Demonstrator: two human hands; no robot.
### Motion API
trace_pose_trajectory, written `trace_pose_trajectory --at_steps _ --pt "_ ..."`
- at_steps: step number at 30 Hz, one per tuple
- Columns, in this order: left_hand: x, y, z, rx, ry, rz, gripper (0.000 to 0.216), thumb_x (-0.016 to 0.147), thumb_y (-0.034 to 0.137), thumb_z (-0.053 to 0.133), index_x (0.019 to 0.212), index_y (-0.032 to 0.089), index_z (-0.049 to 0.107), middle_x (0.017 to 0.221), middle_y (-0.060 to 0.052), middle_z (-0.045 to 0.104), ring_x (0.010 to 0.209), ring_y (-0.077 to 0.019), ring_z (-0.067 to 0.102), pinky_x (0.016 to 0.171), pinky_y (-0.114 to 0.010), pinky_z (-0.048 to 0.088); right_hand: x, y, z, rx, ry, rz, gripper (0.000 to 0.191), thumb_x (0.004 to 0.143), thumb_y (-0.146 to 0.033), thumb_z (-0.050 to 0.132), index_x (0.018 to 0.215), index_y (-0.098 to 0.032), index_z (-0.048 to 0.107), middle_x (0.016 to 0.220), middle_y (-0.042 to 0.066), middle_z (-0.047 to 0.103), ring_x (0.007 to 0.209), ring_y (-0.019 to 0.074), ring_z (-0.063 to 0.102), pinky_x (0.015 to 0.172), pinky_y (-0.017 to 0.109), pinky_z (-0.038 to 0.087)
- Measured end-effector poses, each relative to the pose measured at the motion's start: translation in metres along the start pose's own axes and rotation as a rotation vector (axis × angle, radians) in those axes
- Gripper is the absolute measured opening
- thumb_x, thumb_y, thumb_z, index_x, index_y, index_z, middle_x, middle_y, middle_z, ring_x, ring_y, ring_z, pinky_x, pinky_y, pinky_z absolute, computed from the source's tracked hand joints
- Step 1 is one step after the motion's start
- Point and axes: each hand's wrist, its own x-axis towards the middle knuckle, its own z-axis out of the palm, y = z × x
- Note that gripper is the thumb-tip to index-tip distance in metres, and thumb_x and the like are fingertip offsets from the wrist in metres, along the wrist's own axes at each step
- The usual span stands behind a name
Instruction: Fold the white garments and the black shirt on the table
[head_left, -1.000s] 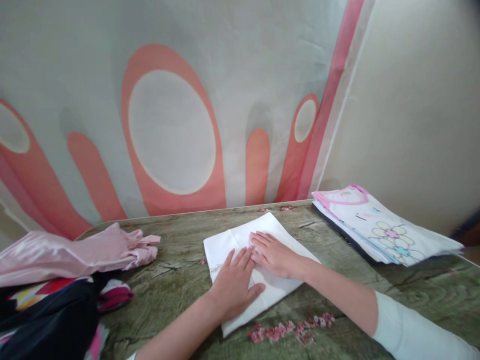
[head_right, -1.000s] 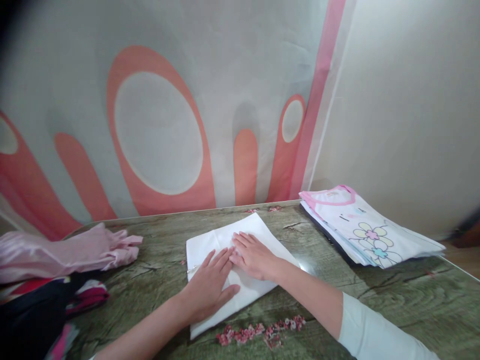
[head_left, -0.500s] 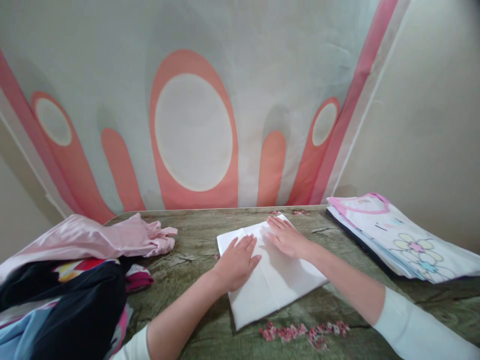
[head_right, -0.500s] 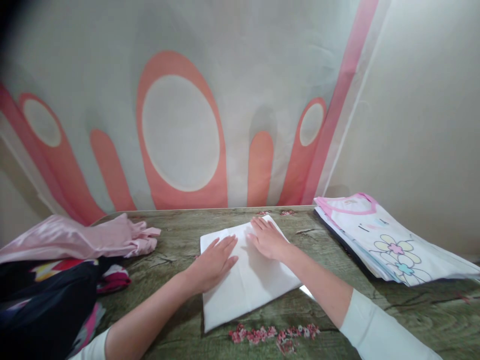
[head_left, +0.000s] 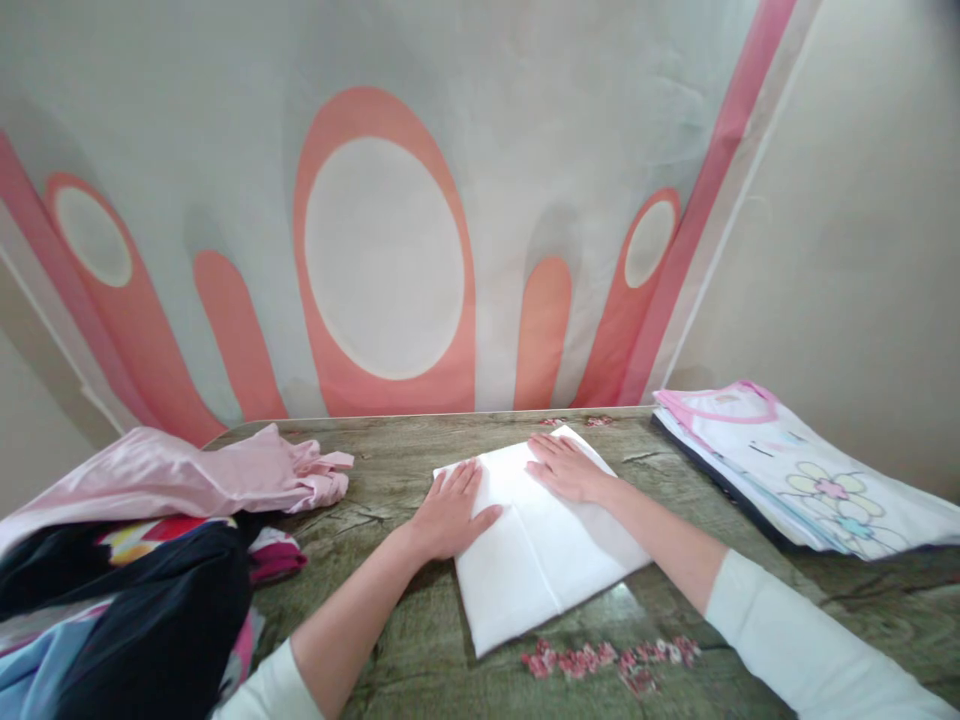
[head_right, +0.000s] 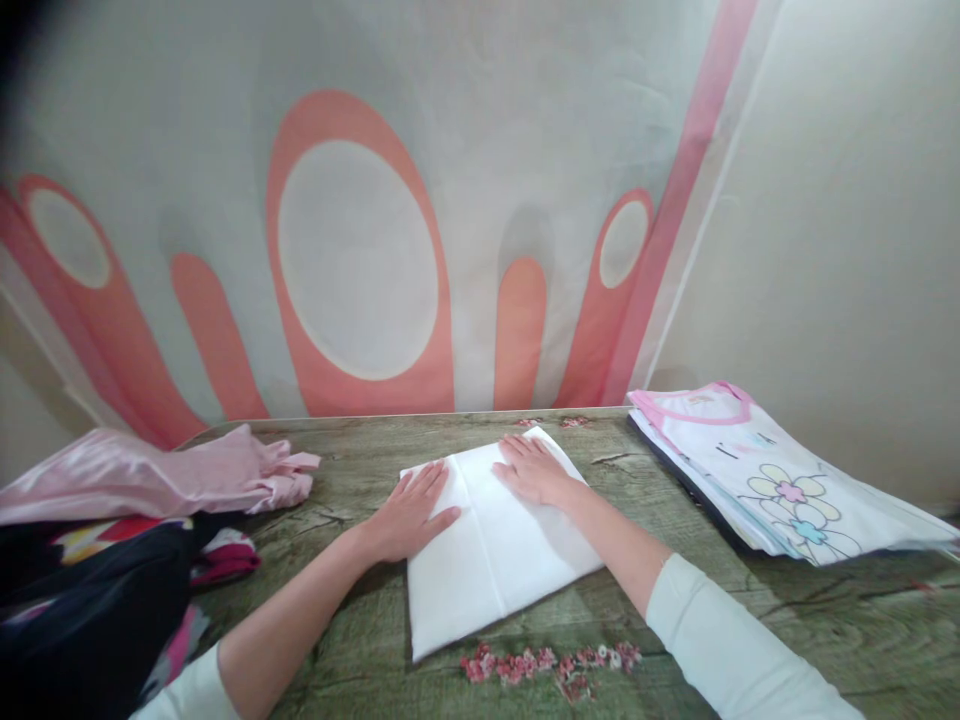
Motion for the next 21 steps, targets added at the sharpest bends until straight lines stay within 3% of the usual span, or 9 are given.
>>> trace_pose_trajectory --at_steps 3,6,10,13,16,21 --pt "0.000 0.000 -0.001 -0.019 -0.006 -0.002 0.082 0.086 0.066 0.012 0.142 0.007 0.018 0.148 -0.015 0.012 0.137 -0.0261 0.008 0.109 -0.045 0.008 -0.005 0.029 -0.002 -0.036 0.021 0.123 0.068 0.089 -0.057 0.014 0.142 -0.016 0.024 0.149 0.006 0.017 0.137 0.0224 0.013 0.110 0.043 0.010" --pt "0.001 -0.002 -0.001 -0.060 -0.004 -0.002 0.080 0.086 0.065 0.014 0.142 0.008 0.018 0.149 -0.014 0.011 0.137 -0.0253 0.007 0.109 -0.045 0.007 -0.015 0.040 -0.005 -0.072 0.078 0.200 0.067 0.090 -0.055 0.016 0.142 -0.014 0.024 0.149 0.007 0.017 0.137 0.0234 0.012 0.109 0.044 0.012" --pt "0.007 -0.008 -0.002 -0.180 -0.011 -0.029 0.065 0.092 0.053 0.011 0.141 0.011 0.022 0.148 -0.010 0.018 0.137 -0.0221 0.012 0.109 -0.045 0.012 -0.039 0.016 -0.007 -0.076 0.152 0.099 0.067 0.091 -0.054 0.017 0.143 -0.013 0.019 0.149 0.008 0.017 0.137 0.0217 0.010 0.111 0.042 0.010" --pt "0.011 -0.010 -0.003 -0.222 0.065 -0.043 0.054 0.095 0.038 0.013 0.138 0.011 0.031 0.144 -0.011 0.029 0.134 -0.0200 0.022 0.109 -0.041 0.016 -0.060 -0.012 -0.004 -0.029 0.108 -0.056 0.066 0.091 -0.055 0.017 0.144 -0.017 0.017 0.150 0.006 0.014 0.137 0.0206 0.010 0.111 0.040 0.011" --pt "0.010 -0.004 -0.002 -0.210 0.122 0.054 0.049 0.095 0.032 0.017 0.134 0.010 0.037 0.141 -0.011 0.035 0.132 -0.0175 0.027 0.109 -0.036 0.017 -0.072 -0.025 0.001 -0.009 0.050 -0.080 0.066 0.090 -0.056 0.018 0.143 -0.017 0.021 0.149 0.008 0.018 0.136 0.0227 0.015 0.111 0.042 0.013" --pt "0.001 0.011 -0.002 -0.120 0.035 0.150 0.050 0.095 0.037 0.021 0.138 0.014 0.030 0.146 -0.008 0.026 0.135 -0.0188 0.020 0.109 -0.039 0.015 -0.074 -0.021 0.002 -0.015 0.052 -0.074 0.066 0.090 -0.056 0.020 0.143 -0.017 0.022 0.148 0.009 0.022 0.135 0.0239 0.018 0.110 0.043 0.015"
